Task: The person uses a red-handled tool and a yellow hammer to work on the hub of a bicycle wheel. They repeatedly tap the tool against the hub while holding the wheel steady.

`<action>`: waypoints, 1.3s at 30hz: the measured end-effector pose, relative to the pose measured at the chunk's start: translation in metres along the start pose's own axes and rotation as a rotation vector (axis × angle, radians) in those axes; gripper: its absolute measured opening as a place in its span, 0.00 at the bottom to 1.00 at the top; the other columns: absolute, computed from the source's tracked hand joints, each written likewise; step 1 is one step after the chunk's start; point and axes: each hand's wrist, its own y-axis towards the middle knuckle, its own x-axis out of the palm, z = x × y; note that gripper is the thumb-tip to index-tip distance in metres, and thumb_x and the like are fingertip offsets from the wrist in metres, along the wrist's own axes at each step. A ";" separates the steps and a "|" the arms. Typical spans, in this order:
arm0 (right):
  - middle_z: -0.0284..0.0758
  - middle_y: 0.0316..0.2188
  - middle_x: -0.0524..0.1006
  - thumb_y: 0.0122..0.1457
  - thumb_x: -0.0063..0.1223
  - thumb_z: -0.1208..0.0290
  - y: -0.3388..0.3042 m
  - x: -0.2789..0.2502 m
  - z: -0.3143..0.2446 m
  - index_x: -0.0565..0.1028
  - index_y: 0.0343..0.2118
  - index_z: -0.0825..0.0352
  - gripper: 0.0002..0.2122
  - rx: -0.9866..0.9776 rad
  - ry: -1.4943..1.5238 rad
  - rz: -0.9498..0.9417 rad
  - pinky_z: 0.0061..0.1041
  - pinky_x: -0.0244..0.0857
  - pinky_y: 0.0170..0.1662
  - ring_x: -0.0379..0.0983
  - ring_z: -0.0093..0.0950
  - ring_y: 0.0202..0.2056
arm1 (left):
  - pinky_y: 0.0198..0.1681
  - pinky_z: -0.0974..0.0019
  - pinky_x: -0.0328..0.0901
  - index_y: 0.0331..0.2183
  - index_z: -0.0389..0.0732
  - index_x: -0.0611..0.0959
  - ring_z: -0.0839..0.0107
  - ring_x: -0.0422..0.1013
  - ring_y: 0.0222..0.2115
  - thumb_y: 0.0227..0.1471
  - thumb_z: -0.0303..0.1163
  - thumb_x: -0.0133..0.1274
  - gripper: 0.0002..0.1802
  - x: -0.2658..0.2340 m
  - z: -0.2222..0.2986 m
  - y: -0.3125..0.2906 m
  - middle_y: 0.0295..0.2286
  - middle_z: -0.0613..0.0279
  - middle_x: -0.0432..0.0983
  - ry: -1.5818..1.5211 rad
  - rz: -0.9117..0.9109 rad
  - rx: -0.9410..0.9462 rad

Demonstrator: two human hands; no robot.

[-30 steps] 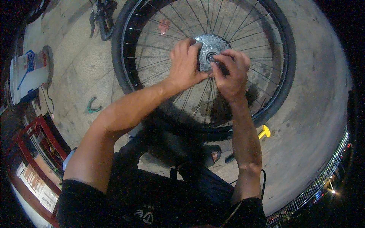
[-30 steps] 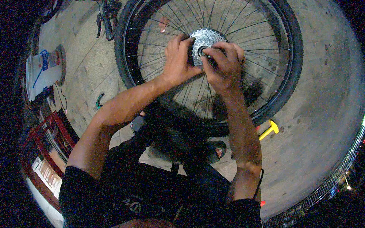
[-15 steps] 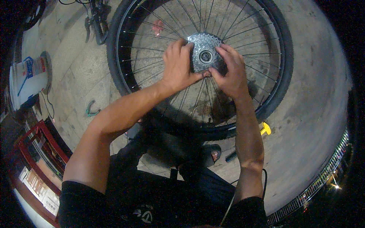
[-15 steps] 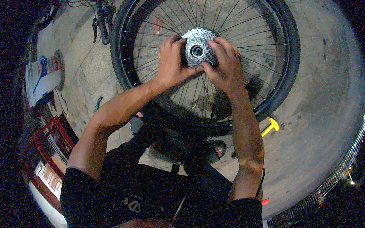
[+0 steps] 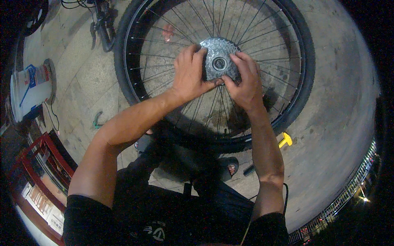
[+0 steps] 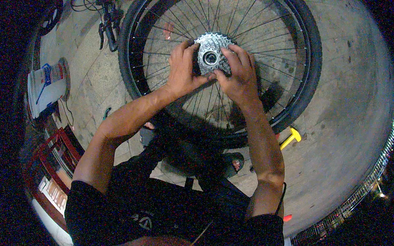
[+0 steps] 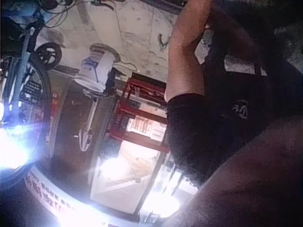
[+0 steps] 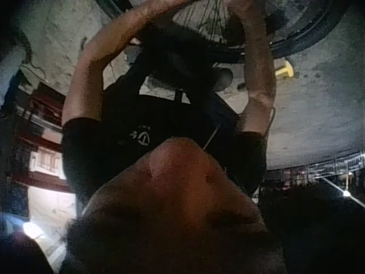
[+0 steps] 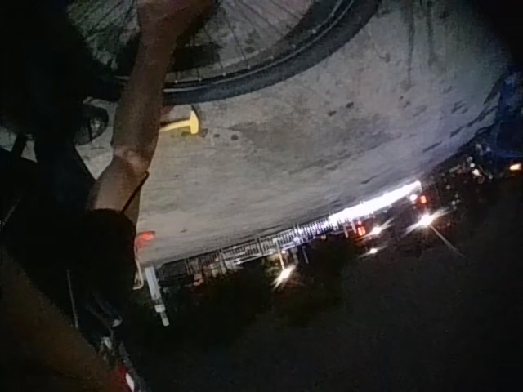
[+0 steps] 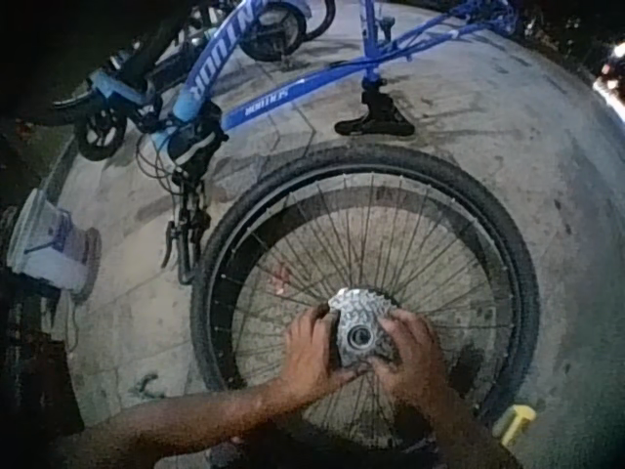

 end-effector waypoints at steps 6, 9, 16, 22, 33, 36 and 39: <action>0.41 0.51 0.70 0.38 0.69 0.73 -0.001 0.000 0.001 0.71 0.51 0.64 0.32 0.005 -0.013 0.001 0.40 0.60 0.56 0.66 0.43 0.52 | 0.54 0.43 0.54 0.54 0.36 0.66 0.42 0.58 0.53 0.28 0.55 0.72 0.55 0.000 -0.001 0.004 0.52 0.40 0.60 -0.017 0.003 0.009; 0.41 0.51 0.70 0.38 0.69 0.72 0.000 0.000 0.001 0.70 0.52 0.63 0.32 -0.023 -0.008 0.009 0.41 0.60 0.55 0.66 0.43 0.52 | 0.52 0.45 0.54 0.52 0.36 0.67 0.45 0.58 0.51 0.29 0.57 0.70 0.54 -0.002 -0.004 0.007 0.49 0.43 0.61 -0.014 0.010 0.029; 0.41 0.52 0.69 0.39 0.69 0.72 -0.002 0.001 0.004 0.69 0.53 0.62 0.33 -0.015 0.017 0.016 0.41 0.59 0.55 0.67 0.43 0.51 | 0.50 0.45 0.54 0.49 0.37 0.68 0.46 0.59 0.51 0.26 0.58 0.71 0.52 0.000 -0.011 0.012 0.48 0.43 0.62 -0.047 0.016 0.081; 0.42 0.52 0.69 0.40 0.69 0.72 -0.004 0.001 0.004 0.69 0.54 0.63 0.33 0.003 0.037 0.020 0.40 0.59 0.55 0.66 0.43 0.51 | 0.54 0.43 0.54 0.51 0.37 0.66 0.43 0.58 0.54 0.26 0.59 0.72 0.56 -0.002 -0.013 0.015 0.52 0.40 0.61 -0.023 -0.002 0.119; 0.42 0.52 0.70 0.41 0.67 0.73 -0.003 0.004 0.001 0.71 0.52 0.65 0.31 0.015 0.066 0.034 0.40 0.59 0.56 0.65 0.44 0.51 | 0.56 0.43 0.52 0.51 0.36 0.66 0.44 0.57 0.54 0.29 0.59 0.71 0.55 -0.004 -0.010 0.013 0.54 0.42 0.61 0.007 -0.044 0.081; 0.42 0.51 0.70 0.41 0.66 0.74 -0.004 0.004 -0.001 0.71 0.52 0.65 0.30 0.015 0.060 0.047 0.40 0.59 0.56 0.66 0.44 0.51 | 0.55 0.43 0.52 0.51 0.36 0.66 0.44 0.58 0.53 0.29 0.58 0.71 0.54 -0.004 -0.009 0.013 0.54 0.44 0.61 -0.005 -0.037 0.090; 0.41 0.51 0.70 0.41 0.67 0.74 -0.004 0.006 -0.001 0.71 0.52 0.64 0.30 -0.003 0.043 0.066 0.40 0.60 0.55 0.67 0.44 0.51 | 0.51 0.42 0.54 0.49 0.36 0.67 0.44 0.58 0.51 0.28 0.57 0.71 0.52 -0.004 -0.010 0.013 0.53 0.46 0.62 -0.009 -0.022 0.110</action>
